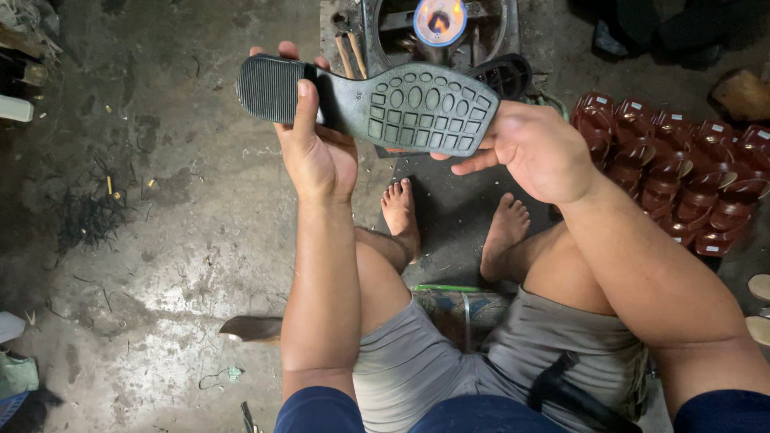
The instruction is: The person assembles sandals by attaching black rubber soles to brown upper parts. They press the sole onto the upper, then use a hammer to tap the edges to secure the fit. The process is repeated for multiple sandals, with finished units placed on the floor.
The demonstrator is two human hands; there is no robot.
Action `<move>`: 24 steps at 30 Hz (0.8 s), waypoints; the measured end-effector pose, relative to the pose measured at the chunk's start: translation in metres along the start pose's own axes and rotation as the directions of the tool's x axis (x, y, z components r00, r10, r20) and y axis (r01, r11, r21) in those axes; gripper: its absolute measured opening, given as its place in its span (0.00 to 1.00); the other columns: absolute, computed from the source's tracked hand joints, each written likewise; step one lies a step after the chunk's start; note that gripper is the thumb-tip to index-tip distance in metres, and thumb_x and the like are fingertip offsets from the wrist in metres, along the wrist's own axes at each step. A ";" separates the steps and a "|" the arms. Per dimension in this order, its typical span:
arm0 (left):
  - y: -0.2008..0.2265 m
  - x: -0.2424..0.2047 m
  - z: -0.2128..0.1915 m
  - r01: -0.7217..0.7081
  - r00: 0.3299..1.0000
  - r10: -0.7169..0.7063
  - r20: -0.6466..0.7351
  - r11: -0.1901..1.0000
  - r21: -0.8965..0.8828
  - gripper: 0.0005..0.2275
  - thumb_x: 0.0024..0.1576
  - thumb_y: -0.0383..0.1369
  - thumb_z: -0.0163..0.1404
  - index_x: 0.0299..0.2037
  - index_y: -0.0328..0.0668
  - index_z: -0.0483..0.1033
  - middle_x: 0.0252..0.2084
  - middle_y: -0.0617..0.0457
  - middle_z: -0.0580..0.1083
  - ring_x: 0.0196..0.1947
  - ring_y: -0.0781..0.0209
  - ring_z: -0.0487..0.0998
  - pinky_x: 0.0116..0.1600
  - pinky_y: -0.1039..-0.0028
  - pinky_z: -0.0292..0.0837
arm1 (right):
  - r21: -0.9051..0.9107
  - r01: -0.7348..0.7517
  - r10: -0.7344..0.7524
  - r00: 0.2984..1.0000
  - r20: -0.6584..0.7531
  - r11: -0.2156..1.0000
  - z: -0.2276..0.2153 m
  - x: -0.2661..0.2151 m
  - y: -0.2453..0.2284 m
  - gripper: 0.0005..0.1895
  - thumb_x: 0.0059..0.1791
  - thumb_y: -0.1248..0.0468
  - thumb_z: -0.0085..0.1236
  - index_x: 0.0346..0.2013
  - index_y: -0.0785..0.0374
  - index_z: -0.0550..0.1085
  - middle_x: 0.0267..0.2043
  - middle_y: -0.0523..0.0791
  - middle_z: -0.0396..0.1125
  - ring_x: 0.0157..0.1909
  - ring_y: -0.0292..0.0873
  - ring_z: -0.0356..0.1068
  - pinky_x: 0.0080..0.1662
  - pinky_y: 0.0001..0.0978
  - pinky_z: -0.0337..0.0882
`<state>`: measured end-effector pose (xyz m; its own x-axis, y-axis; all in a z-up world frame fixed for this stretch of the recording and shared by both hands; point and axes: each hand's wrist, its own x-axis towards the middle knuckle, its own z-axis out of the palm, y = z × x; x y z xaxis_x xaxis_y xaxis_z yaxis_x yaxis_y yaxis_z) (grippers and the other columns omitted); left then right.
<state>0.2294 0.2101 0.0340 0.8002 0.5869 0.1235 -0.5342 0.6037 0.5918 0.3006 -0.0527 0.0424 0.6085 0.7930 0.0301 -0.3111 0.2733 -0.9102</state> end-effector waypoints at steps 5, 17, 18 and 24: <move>-0.015 -0.005 0.006 0.151 0.981 -0.138 -0.134 0.984 0.094 0.23 0.64 0.30 0.54 0.67 0.40 0.60 0.56 0.47 0.73 0.51 0.52 0.77 0.53 0.55 0.78 | -0.240 -0.187 0.095 0.933 -0.348 0.953 -0.004 0.012 0.001 0.25 0.59 0.58 0.42 0.60 0.79 0.67 0.56 0.59 0.70 0.56 0.60 0.76 0.59 0.50 0.76; -0.050 0.000 0.016 -0.351 0.553 -0.747 0.368 0.192 0.917 0.19 0.55 0.39 0.63 0.51 0.35 0.75 0.47 0.39 0.79 0.49 0.42 0.80 0.53 0.60 0.74 | -0.955 0.292 -0.103 0.950 0.295 -0.046 -0.002 0.010 -0.023 0.40 0.40 0.59 0.72 0.65 0.62 0.68 0.71 0.48 0.63 0.74 0.52 0.60 0.69 0.44 0.66; -0.051 0.005 0.017 -0.356 0.545 -0.742 0.391 0.217 0.909 0.19 0.56 0.40 0.62 0.51 0.35 0.75 0.47 0.39 0.79 0.49 0.42 0.80 0.53 0.61 0.74 | -0.964 0.265 -0.100 0.958 0.267 -0.031 -0.006 0.010 -0.022 0.41 0.40 0.59 0.73 0.66 0.62 0.68 0.71 0.49 0.63 0.73 0.52 0.62 0.68 0.44 0.67; -0.047 0.022 0.013 -0.294 0.876 -0.343 0.339 0.178 0.939 0.22 0.56 0.41 0.63 0.54 0.35 0.73 0.49 0.41 0.78 0.49 0.47 0.81 0.54 0.63 0.74 | -0.989 0.149 -0.254 0.956 0.148 -0.017 -0.042 0.019 -0.004 0.36 0.42 0.60 0.75 0.63 0.65 0.71 0.64 0.53 0.68 0.65 0.57 0.69 0.62 0.45 0.71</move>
<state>0.2758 0.1879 0.0187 0.9766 0.1242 0.1757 -0.0743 -0.5718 0.8170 0.3442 -0.0621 0.0291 0.5524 0.7691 0.3215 0.8177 -0.4250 -0.3883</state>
